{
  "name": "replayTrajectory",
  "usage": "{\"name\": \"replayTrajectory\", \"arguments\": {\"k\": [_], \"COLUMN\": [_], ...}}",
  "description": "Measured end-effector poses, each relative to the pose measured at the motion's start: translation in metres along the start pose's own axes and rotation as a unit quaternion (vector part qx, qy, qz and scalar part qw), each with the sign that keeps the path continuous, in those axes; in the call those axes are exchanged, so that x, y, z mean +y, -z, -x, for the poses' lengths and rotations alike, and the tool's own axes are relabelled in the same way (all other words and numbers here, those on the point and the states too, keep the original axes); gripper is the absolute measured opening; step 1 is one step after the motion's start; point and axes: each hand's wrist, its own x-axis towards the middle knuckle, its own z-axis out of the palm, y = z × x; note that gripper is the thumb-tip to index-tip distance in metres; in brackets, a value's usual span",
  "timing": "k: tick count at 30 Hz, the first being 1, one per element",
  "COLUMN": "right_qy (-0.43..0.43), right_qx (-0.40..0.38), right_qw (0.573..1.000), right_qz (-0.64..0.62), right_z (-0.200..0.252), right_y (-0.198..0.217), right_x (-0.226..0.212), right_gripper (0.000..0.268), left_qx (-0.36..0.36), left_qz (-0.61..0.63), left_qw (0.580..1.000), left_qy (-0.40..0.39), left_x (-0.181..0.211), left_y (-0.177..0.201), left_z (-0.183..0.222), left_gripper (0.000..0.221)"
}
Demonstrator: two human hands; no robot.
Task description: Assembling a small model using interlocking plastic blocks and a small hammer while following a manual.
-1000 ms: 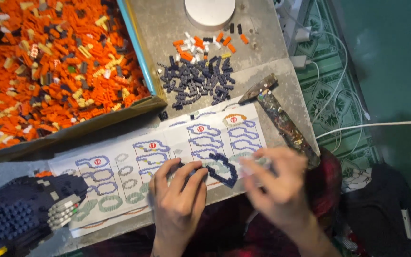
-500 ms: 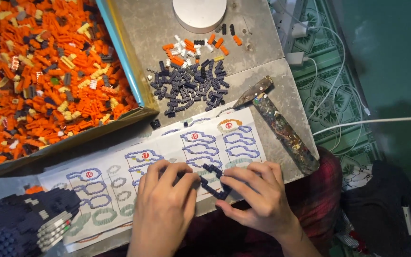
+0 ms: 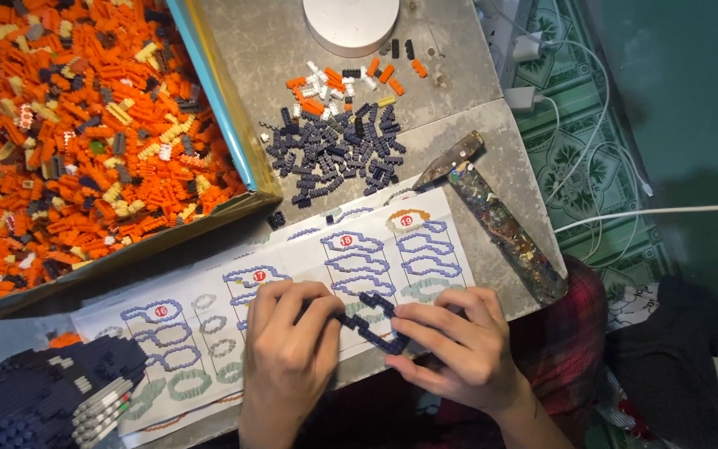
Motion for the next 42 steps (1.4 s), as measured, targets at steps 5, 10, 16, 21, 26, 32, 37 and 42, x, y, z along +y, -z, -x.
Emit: {"name": "replayTrajectory", "arguments": {"k": [5,10,16,21,26,32,37,42], "right_qy": [-0.005,-0.024,0.01,-0.043,-0.031,-0.011,-0.023,-0.128], "right_qx": [-0.026,-0.088,-0.068,-0.092,-0.109,-0.123,-0.114,-0.049], "right_qw": [1.0,0.995,0.998,0.988,0.982,0.984,0.993,0.971], "right_qz": [-0.005,-0.027,-0.003,0.113,0.148,0.128,0.026,-0.198], "right_z": [0.003,-0.004,-0.058,-0.117,-0.126,-0.128,-0.127,-0.084], "right_y": [0.002,0.012,0.021,0.0,-0.024,-0.023,0.003,0.035], "right_x": [-0.002,-0.004,0.016,0.038,0.056,0.056,0.039,0.012], "right_gripper": [0.036,0.044,0.011,0.026,0.029,0.012,0.022,0.016], "left_qx": [-0.003,-0.025,0.008,-0.002,-0.002,0.001,0.007,-0.004], "left_qz": [-0.042,-0.069,-0.029,-0.039,-0.044,-0.052,-0.008,0.213], "left_qw": [0.999,0.997,0.999,0.999,0.998,0.998,1.0,0.976], "left_qy": [-0.001,0.014,0.022,0.03,0.034,0.022,0.006,-0.04], "left_x": [0.001,0.001,0.003,0.003,0.005,0.005,0.006,0.004], "left_y": [-0.003,-0.003,-0.002,-0.002,-0.002,-0.002,0.006,0.021], "left_z": [0.001,0.002,0.001,0.002,0.001,-0.001,-0.003,-0.009], "left_gripper": [0.032,0.042,0.024,0.027,0.028,0.026,0.025,0.021]}}
